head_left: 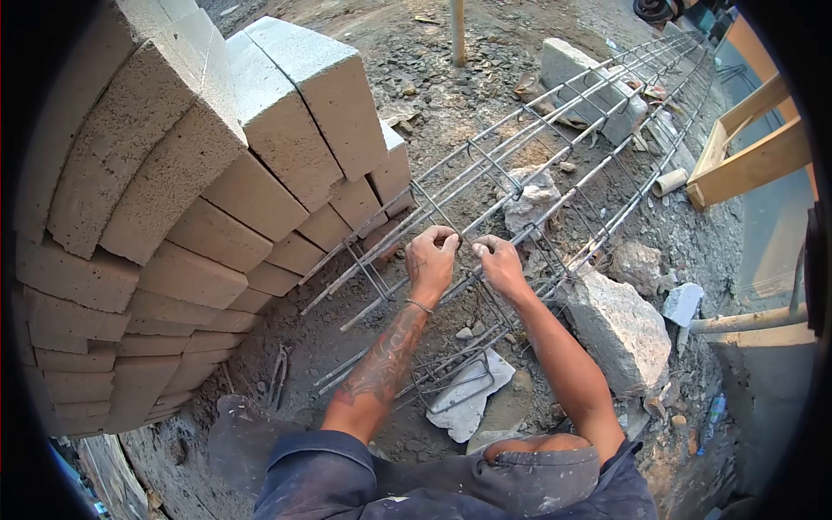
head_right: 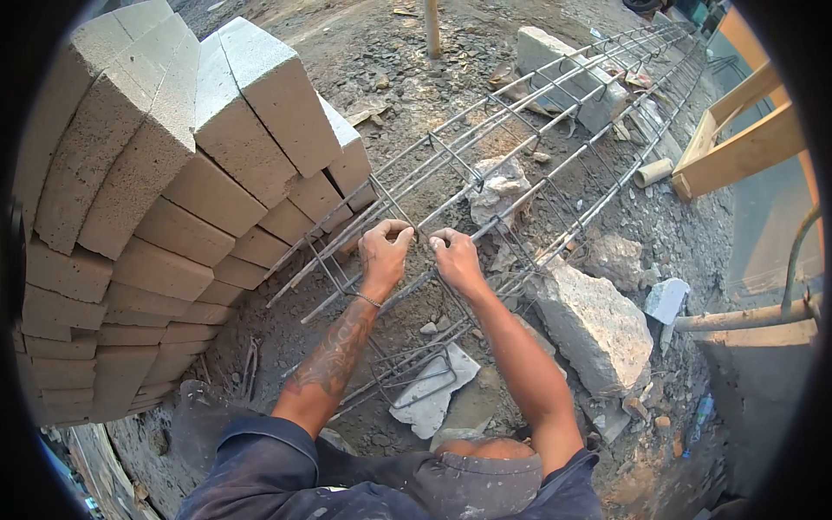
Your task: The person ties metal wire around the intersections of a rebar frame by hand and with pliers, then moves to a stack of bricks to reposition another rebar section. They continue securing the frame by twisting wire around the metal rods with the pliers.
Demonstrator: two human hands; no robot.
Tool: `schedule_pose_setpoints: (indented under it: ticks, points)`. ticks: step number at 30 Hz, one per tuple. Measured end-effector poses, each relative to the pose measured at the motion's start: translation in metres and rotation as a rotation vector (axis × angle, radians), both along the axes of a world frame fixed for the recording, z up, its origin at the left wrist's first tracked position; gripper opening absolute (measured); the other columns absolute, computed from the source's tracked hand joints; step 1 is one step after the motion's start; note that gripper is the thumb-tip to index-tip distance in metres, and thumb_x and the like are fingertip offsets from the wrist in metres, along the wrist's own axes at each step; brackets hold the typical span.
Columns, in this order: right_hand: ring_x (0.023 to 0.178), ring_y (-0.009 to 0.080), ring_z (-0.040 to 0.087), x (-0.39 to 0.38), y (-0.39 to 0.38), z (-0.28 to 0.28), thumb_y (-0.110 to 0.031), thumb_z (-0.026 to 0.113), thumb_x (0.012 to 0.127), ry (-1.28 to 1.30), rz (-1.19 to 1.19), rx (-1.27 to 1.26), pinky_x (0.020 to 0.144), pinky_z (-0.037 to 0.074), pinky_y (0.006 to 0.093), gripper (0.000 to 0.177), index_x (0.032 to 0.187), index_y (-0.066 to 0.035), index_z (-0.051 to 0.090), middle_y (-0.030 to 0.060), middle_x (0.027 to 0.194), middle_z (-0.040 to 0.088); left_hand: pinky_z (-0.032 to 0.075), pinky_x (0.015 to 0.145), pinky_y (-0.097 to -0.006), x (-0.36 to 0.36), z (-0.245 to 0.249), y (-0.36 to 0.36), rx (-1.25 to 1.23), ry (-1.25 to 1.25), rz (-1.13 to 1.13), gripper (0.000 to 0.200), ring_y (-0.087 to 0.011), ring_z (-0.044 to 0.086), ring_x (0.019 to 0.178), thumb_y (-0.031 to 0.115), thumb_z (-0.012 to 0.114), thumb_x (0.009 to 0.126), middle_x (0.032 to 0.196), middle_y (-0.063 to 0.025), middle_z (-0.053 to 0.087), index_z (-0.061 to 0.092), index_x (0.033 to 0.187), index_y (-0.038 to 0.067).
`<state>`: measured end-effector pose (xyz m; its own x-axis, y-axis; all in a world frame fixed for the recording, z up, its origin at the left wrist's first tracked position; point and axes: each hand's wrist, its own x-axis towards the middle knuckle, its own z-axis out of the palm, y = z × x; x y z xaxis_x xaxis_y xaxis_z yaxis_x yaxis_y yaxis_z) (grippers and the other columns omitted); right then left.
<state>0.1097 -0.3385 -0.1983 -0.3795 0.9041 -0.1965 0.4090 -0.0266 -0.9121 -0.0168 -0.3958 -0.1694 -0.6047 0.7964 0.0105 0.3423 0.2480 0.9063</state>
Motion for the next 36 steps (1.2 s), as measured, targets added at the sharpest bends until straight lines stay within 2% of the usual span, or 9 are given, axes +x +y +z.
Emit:
schedule_pose_setpoints:
  ticks: [2,5,7,9,10,18,23,30,36]
  points:
    - [0.079,0.0346,0.060,-0.007,-0.001,0.001,-0.021,0.051,0.082,-0.067,-0.034,0.114,0.073,0.045,0.0397,0.027,0.091,0.002,0.062,0.0212,0.080,0.063,0.048,0.067,-0.0338,0.001,-0.001,-0.003,0.079,0.055,-0.021,0.014,-0.0258,0.064,0.073,0.014,0.064,0.076,0.079,-0.0134,0.066,0.066,0.082,0.002]
    - [0.082,0.0337,0.060,-0.011,0.008,-0.018,-0.026,0.047,0.085,0.085,-0.053,0.015,0.073,0.045,0.0401,0.032,0.089,0.001,0.062,0.0207,0.083,0.063,0.048,0.061,-0.0310,0.002,-0.006,-0.003,0.197,0.220,-0.009,0.013,-0.0205,0.064,0.068,0.011,0.065,0.077,0.077,-0.0129,0.066,0.066,0.083,-0.001]
    - [0.086,0.0370,0.059,-0.018,0.009,-0.017,-0.040,0.045,0.086,0.192,-0.084,0.024,0.075,0.044,0.0421,0.047,0.087,0.005,0.061,0.0239,0.086,0.062,0.048,0.062,-0.0314,0.003,-0.007,-0.005,0.209,0.239,-0.005,0.013,-0.0228,0.064,0.070,0.010,0.064,0.077,0.079,-0.0132,0.066,0.065,0.083,-0.001]
    - [0.090,0.0404,0.057,-0.028,0.012,0.028,-0.053,0.049,0.082,-0.257,-0.087,-0.136,0.078,0.043,0.0435,0.063,0.086,0.009,0.059,0.0281,0.088,0.060,0.048,0.063,-0.0316,0.003,-0.007,-0.005,0.216,0.265,-0.004,0.012,-0.0236,0.064,0.071,0.010,0.064,0.077,0.080,-0.0130,0.066,0.065,0.083,0.000]
    - [0.092,0.0427,0.056,-0.033,0.015,0.020,-0.060,0.054,0.077,-0.237,-0.126,-0.113,0.080,0.042,0.0445,0.072,0.084,0.011,0.058,0.0306,0.089,0.059,0.048,0.063,-0.0316,0.003,-0.008,-0.005,0.215,0.268,-0.005,0.012,-0.0236,0.064,0.071,0.010,0.064,0.077,0.080,-0.0130,0.066,0.065,0.083,0.000]
    - [0.072,0.0299,0.062,-0.033,0.018,0.011,-0.042,0.068,0.072,-0.132,-0.154,-0.021,0.067,0.047,0.0381,0.047,0.070,0.004,0.060,0.0213,0.072,0.063,0.048,0.064,-0.0306,-0.002,0.000,-0.006,0.135,0.113,-0.054,0.012,-0.0190,0.063,0.069,0.009,0.063,0.078,0.078,-0.0123,0.066,0.065,0.086,0.000]
    - [0.070,0.0287,0.062,-0.031,0.019,0.012,-0.041,0.068,0.071,-0.123,-0.131,-0.049,0.067,0.047,0.0378,0.045,0.071,0.004,0.059,0.0206,0.071,0.063,0.047,0.059,-0.0272,-0.012,0.002,-0.001,0.001,-0.086,-0.125,0.016,-0.0128,0.060,0.064,0.011,0.061,0.081,0.076,-0.0092,0.067,0.065,0.089,-0.003]
    - [0.068,0.0238,0.061,-0.026,0.019,0.008,-0.038,0.069,0.071,-0.039,-0.113,-0.096,0.062,0.047,0.0350,0.043,0.072,0.004,0.058,0.0186,0.070,0.062,0.044,0.059,-0.0292,-0.035,0.005,0.004,-0.057,0.068,-0.381,0.019,-0.0121,0.056,0.062,0.014,0.058,0.084,0.069,-0.0085,0.064,0.064,0.088,-0.004]
    - [0.066,0.0234,0.060,-0.023,0.014,0.011,-0.036,0.069,0.073,-0.002,-0.087,0.055,0.061,0.047,0.0335,0.040,0.075,0.004,0.061,0.0152,0.068,0.062,0.044,0.058,-0.0303,-0.028,-0.005,0.005,-0.007,0.058,-0.281,0.019,-0.0147,0.056,0.060,0.015,0.057,0.083,0.065,-0.0107,0.061,0.063,0.083,-0.003]
